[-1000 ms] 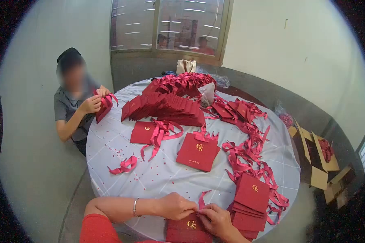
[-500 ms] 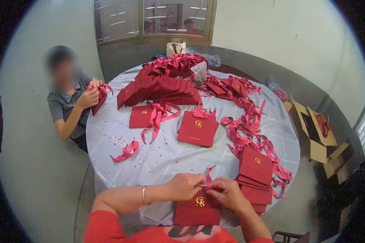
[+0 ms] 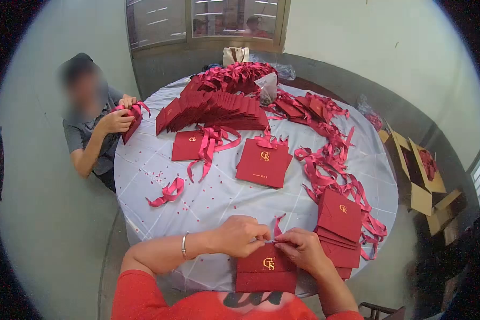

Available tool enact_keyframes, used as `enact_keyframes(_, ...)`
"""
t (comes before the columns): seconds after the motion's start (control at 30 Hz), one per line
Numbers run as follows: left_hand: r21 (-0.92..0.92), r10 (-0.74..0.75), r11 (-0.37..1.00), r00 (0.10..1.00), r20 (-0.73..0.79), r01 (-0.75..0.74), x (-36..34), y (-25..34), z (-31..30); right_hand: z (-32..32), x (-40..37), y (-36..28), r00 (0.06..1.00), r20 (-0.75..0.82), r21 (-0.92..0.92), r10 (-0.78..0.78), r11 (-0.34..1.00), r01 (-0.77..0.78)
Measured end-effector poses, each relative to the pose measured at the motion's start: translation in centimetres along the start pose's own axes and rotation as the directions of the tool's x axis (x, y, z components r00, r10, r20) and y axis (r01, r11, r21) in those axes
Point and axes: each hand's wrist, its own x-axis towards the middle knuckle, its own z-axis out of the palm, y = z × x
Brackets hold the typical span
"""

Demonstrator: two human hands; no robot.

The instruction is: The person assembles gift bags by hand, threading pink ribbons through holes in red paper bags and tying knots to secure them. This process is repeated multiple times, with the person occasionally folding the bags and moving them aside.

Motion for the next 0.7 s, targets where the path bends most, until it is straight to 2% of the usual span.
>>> enact_keyframes(0.07,-0.142,-0.06,0.986,0.987,0.153,0.082,0.1,0.0,-0.8,0.1,-0.1,0.2,0.996,-0.039,-0.026,-0.074,0.997,0.073)
enact_keyframes(0.1,-0.143,-0.062,0.986,0.985,0.159,0.085,0.3,-0.2,-1.3,0.3,-0.1,0.4,0.997,-0.041,-0.02,-0.068,0.998,0.068)
enact_keyframes(0.17,-0.164,-0.115,0.972,0.947,0.301,0.17,0.5,-0.5,-2.1,0.5,0.0,0.6,0.988,-0.069,-0.029,-0.137,0.99,0.135)
enact_keyframes(0.2,-0.163,-0.117,0.972,0.946,0.303,0.172,0.4,-1.0,-2.0,0.6,0.0,0.7,0.988,-0.069,-0.026,-0.136,0.991,0.135)
enact_keyframes(0.27,-0.324,-0.031,0.935,0.944,0.329,0.144,0.2,-2.3,-1.7,0.6,0.1,0.7,0.988,-0.06,-0.051,-0.144,0.989,0.141)
enact_keyframes(0.3,-0.323,-0.033,0.935,0.944,0.33,0.145,0.3,-2.0,-2.0,0.6,0.0,0.7,0.988,-0.06,-0.049,-0.145,0.989,0.142)
enact_keyframes(0.37,-0.506,-0.208,0.701,0.822,0.53,0.503,0.5,-1.0,-3.0,0.5,0.0,0.7,0.989,-0.088,0.003,-0.122,0.992,0.123)
enact_keyframes(0.5,-0.531,-0.199,0.668,0.812,0.548,0.522,0.6,-1.8,-2.5,0.7,-0.1,0.6,0.989,-0.093,-0.001,-0.114,0.993,0.114)
enact_keyframes(0.57,-0.529,-0.154,0.653,0.779,0.608,0.542,0.6,-2.5,-2.3,0.7,-0.2,0.6,0.993,-0.07,-0.022,-0.09,0.996,0.089)
enact_keyframes(0.63,-0.54,-0.134,0.651,0.781,0.61,0.533,0.6,-2.8,-2.3,0.9,0.0,1.0,0.977,-0.108,-0.048,-0.183,0.983,0.179)
enact_keyframes(0.67,-0.555,-0.109,0.638,0.775,0.622,0.535,0.5,-2.9,-2.2,0.8,-0.1,0.6,0.983,-0.099,-0.045,-0.152,0.988,0.148)
enact_keyframes(0.7,-0.527,-0.093,0.688,0.78,0.619,0.5,0.5,-2.9,-2.0,0.7,-0.1,0.4,0.98,-0.099,-0.049,-0.172,0.985,0.168)
